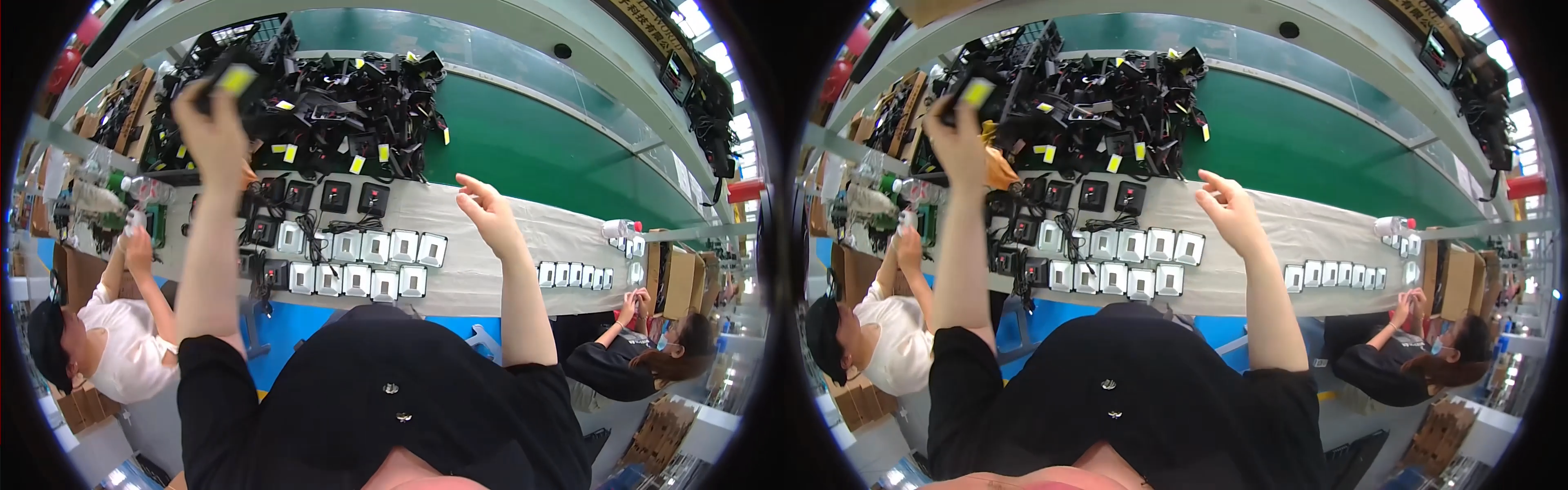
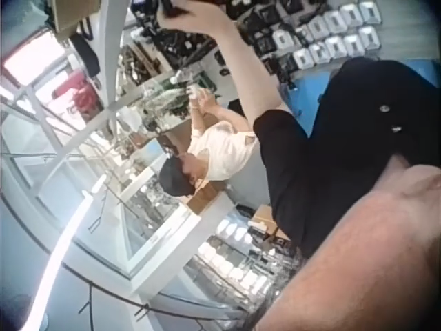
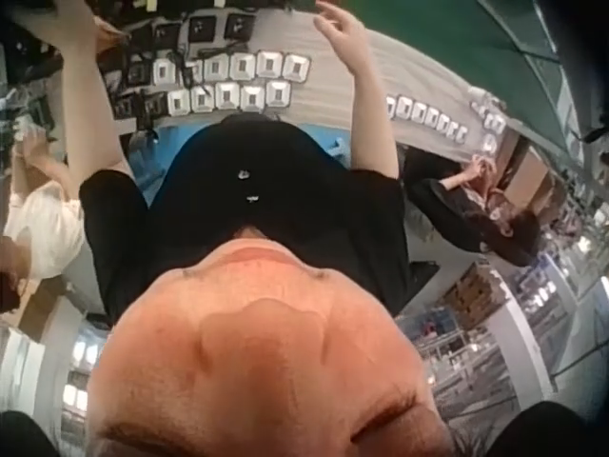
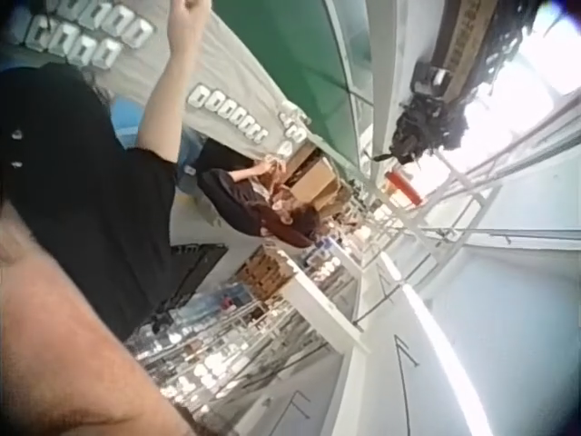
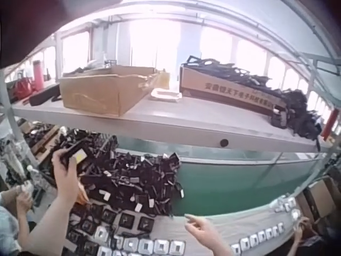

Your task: Assembling LED light panels into their black plastic housings on a production line.

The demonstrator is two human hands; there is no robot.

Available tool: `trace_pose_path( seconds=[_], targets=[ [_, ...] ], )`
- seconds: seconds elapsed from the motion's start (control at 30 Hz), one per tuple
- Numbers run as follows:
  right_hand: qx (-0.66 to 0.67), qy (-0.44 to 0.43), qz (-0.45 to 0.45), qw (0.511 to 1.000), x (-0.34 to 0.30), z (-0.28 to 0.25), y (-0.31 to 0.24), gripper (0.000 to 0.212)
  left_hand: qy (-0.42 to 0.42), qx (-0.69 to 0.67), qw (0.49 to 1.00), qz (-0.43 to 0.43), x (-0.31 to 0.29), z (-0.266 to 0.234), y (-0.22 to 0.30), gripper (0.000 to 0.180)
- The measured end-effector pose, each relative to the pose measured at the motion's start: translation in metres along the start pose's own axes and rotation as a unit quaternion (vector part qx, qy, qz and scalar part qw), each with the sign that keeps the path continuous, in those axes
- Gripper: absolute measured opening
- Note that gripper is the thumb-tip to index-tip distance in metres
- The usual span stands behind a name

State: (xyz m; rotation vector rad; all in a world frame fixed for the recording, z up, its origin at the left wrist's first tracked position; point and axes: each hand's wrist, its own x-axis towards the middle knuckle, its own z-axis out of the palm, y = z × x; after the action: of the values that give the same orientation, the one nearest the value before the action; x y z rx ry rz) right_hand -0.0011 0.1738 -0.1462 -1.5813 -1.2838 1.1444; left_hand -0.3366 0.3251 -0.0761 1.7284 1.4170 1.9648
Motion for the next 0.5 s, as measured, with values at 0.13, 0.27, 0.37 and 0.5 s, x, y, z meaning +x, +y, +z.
trace_pose_path(
  seconds=[0.13,0.27,0.37,0.5],
  targets=[
    [-0.064,0.022,0.067,0.995,0.079,0.002,0.085,0.047,-0.001,0.106,0.993,-0.053,0.089,-0.058,-0.131,0.057],
    [-0.199,0.077,0.055,0.975,0.182,0.018,0.145,0.06,-0.052,0.369,0.925,-0.066,0.066,-0.077,-0.166,0.064],
    [-0.131,0.11,0.104,0.98,0.251,0.031,0.166,0.069,-0.167,0.208,0.963,-0.037,-0.011,-0.05,-0.112,0.04],
    [-0.068,0.143,0.133,0.979,0.325,0.035,0.227,0.071,-0.284,0.048,0.943,-0.168,-0.104,-0.04,-0.085,0.028]
  ],
)
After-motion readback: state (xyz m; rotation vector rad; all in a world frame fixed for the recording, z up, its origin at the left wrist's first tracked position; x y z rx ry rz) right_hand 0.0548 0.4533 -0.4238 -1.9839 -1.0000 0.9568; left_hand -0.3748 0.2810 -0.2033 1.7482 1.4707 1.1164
